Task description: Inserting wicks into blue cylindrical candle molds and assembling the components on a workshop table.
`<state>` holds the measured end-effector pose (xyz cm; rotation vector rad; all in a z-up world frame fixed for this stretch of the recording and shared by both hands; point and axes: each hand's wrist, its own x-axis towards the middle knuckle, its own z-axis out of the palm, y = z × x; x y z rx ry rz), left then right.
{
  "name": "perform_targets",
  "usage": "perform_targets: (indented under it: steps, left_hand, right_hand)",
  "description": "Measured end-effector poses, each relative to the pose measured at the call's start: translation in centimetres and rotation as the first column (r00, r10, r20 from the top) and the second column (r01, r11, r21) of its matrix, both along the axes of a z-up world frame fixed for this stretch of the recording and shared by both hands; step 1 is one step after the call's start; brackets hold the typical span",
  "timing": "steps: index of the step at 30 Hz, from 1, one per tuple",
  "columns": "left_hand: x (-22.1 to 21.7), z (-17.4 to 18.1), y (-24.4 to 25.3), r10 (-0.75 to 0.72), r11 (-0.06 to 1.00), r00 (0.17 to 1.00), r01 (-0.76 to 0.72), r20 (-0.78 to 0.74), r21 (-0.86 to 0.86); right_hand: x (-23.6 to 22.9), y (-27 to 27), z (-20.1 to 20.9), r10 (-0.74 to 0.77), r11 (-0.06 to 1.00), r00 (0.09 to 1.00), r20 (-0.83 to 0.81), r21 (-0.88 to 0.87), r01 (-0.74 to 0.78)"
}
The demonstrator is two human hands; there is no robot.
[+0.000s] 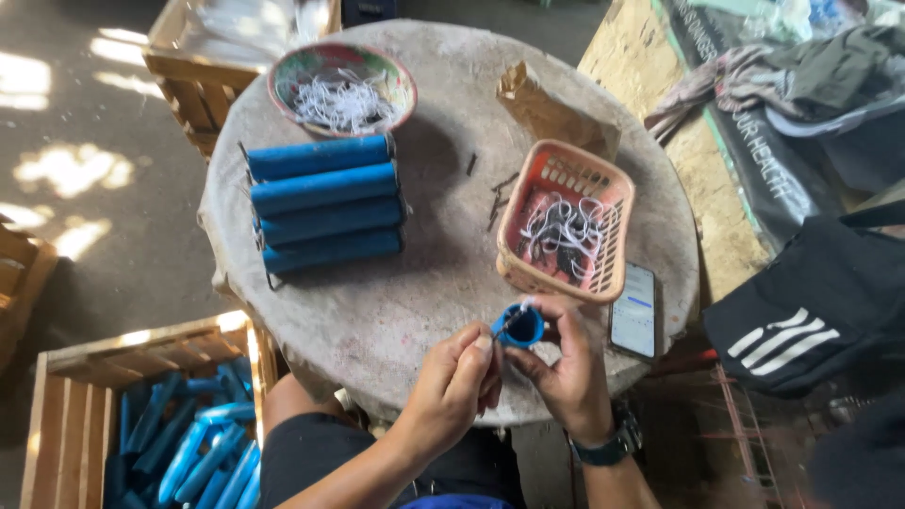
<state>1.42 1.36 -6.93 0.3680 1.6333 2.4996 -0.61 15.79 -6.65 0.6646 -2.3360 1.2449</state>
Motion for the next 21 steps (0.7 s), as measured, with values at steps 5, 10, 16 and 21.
perform_targets:
  steps: [5, 10, 16, 21]
  left_hand:
    - [-0.8, 0.7, -1.7, -0.124, 0.930, 0.992, 0.105, -0.032, -0.353]
    - [-0.9, 1.6, -2.0, -0.159, 0.904, 0.987, 0.150, 0.009, -0.401]
    - [-0.7, 1.4, -1.8, -0.225, 0.872, 0.969, 0.155, -0.100, -0.464]
    - [-0.7, 1.5, -2.1, -0.241, 0.847, 0.961, 0.139, -0.139, -0.513]
  right_hand:
    - [0.7, -0.3, 2.4, 0.029, 0.999, 0.999, 0.032, 0.041, -0.031]
    - [0.6, 0.5, 1.8, 0.035, 0.999, 0.997, 0.075, 0.005, -0.035]
    - [0.4, 0.9, 1.2, 0.018, 0.998, 0.999, 0.028, 0.059, -0.019]
    - [0.7, 1.3, 0.8, 0.012, 1.000, 0.996, 0.086, 0.019, -0.014]
